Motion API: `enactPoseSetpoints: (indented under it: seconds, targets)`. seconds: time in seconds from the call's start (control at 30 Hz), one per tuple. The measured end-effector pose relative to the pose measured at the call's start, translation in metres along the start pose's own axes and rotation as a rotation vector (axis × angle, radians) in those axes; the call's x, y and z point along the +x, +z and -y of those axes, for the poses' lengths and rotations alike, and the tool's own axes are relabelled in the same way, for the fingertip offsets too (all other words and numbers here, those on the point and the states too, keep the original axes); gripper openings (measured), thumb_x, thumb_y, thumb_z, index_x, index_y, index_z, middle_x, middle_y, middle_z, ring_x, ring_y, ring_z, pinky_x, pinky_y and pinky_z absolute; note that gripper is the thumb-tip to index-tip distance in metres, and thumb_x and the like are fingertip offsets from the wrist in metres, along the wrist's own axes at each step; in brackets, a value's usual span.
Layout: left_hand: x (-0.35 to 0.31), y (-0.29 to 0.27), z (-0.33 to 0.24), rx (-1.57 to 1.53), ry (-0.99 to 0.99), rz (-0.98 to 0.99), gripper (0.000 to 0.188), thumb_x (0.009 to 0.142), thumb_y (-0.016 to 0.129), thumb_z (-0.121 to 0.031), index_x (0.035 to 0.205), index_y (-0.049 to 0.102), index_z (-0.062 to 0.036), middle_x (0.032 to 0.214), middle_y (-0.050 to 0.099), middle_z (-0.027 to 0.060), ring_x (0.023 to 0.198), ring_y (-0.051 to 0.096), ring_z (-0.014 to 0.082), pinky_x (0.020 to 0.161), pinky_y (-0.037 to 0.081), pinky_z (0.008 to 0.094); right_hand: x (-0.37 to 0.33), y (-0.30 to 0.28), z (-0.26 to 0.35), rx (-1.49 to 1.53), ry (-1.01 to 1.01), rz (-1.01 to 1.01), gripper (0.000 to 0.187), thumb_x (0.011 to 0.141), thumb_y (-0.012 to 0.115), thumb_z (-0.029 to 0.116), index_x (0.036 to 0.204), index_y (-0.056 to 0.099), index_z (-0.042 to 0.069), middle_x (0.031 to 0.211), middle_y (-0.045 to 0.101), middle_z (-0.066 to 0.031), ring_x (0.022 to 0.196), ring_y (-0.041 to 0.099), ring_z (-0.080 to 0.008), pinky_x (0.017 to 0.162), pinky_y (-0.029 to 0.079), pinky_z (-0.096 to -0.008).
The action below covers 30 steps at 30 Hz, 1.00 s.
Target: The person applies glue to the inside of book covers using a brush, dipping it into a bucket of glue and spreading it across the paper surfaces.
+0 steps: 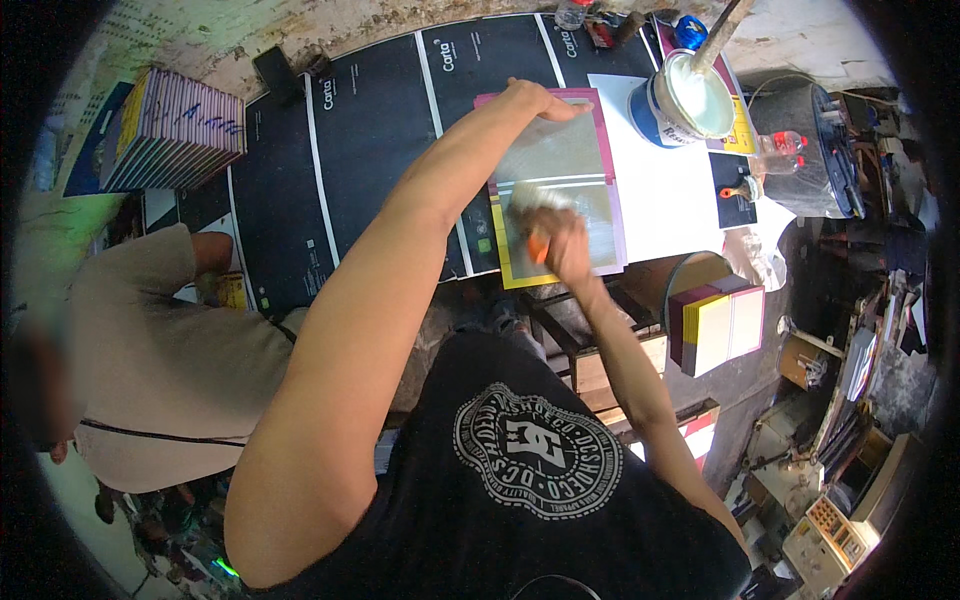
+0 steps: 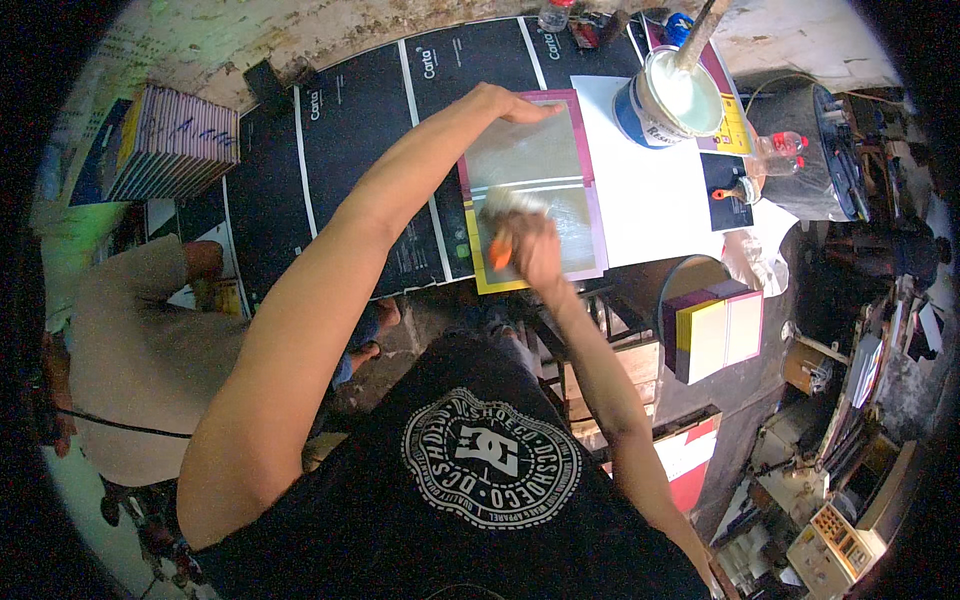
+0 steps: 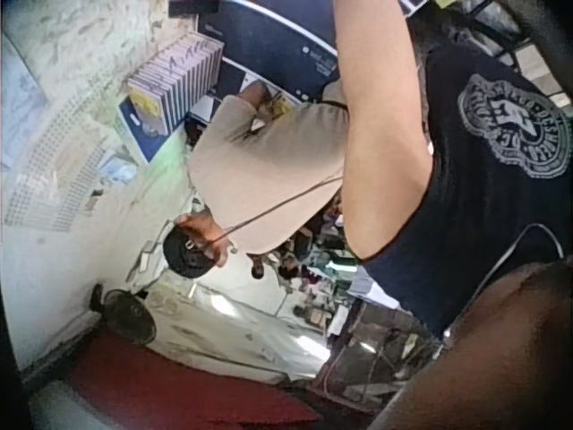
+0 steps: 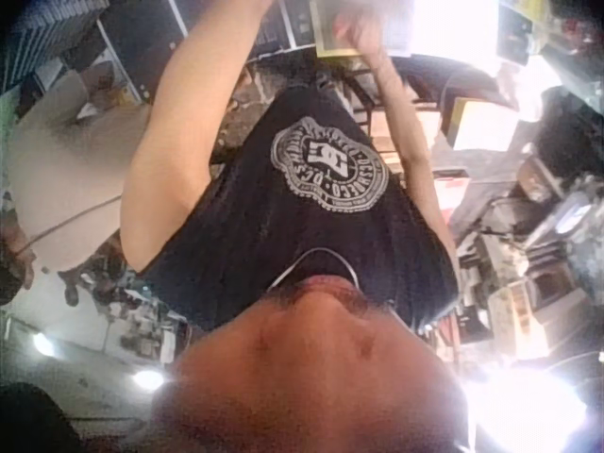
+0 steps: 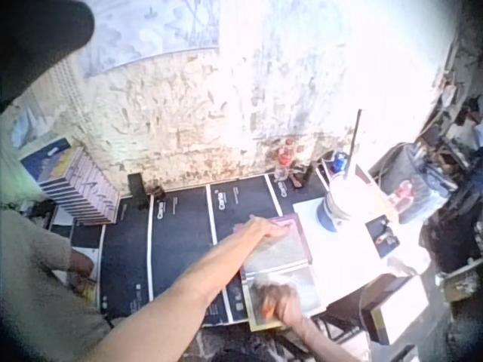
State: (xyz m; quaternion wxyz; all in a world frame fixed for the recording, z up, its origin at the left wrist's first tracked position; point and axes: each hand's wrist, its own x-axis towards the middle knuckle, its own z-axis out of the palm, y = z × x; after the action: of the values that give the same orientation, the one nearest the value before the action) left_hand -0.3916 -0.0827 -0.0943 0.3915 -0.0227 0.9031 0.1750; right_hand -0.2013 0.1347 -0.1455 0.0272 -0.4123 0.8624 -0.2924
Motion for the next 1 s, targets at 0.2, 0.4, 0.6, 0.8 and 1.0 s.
enactPoseSetpoints:
  seconds: [0.2,0.4,0.6,0.8,1.0]
  targets:
    - [-0.005,-0.001,0.004,-0.007,-0.011,0.002,0.104,0.081,0.010,-0.091,0.157,0.030,-0.0215,0.165,0.021,0.0103,0.154,0.011,0.0316,0.122,-0.003,0.0580,-0.056,-0.054,0.078,0.025,-0.087,0.254,0.041,0.087,0.055,0.016,0.126,0.065,0.009,0.118,0.066,-0.0130,0.108,0.058,-0.0322,0.093,0.043,-0.0435]
    - [-0.001,-0.007,-0.004,-0.002,-0.014,0.030,0.105,0.081,0.012,-0.091,0.157,0.031,-0.0205,0.165,0.022,0.0103,0.154,0.011,0.0315,0.122,-0.002,0.0579,-0.003,-0.051,0.065,-0.056,0.077,0.070,0.049,0.080,0.063,0.017,0.128,0.065,0.012,0.126,0.063,-0.0084,0.111,0.057,-0.0307,0.093,0.043,-0.0427]
    - [0.004,0.000,-0.001,-0.024,-0.031,-0.007,0.106,0.080,0.015,-0.092,0.156,0.032,-0.0199,0.164,0.023,0.0115,0.154,0.011,0.0315,0.122,-0.001,0.0583,-0.074,-0.031,0.106,-0.041,0.041,0.294,0.045,0.083,0.060,0.015,0.128,0.064,0.010,0.122,0.064,-0.0091,0.108,0.058,-0.0308,0.090,0.045,-0.0431]
    - [0.003,-0.003,-0.003,-0.036,-0.040,0.008,0.105,0.081,0.016,-0.091,0.156,0.032,-0.0188,0.164,0.024,0.0119,0.154,0.011,0.0312,0.122,-0.003,0.0585,-0.070,-0.077,0.116,-0.148,-0.018,0.148,0.036,0.086,0.059,0.017,0.121,0.067,0.013,0.115,0.065,-0.0053,0.098,0.060,-0.0234,0.081,0.047,-0.0376]
    - [-0.003,-0.003,-0.002,-0.053,-0.053,-0.004,0.104,0.082,0.016,-0.090,0.156,0.032,-0.0185,0.164,0.023,0.0121,0.154,0.012,0.0307,0.122,-0.005,0.0579,-0.082,-0.062,0.112,-0.220,-0.148,0.316,0.032,0.085,0.060,0.017,0.116,0.067,0.011,0.112,0.065,-0.0050,0.098,0.060,-0.0229,0.081,0.047,-0.0381]
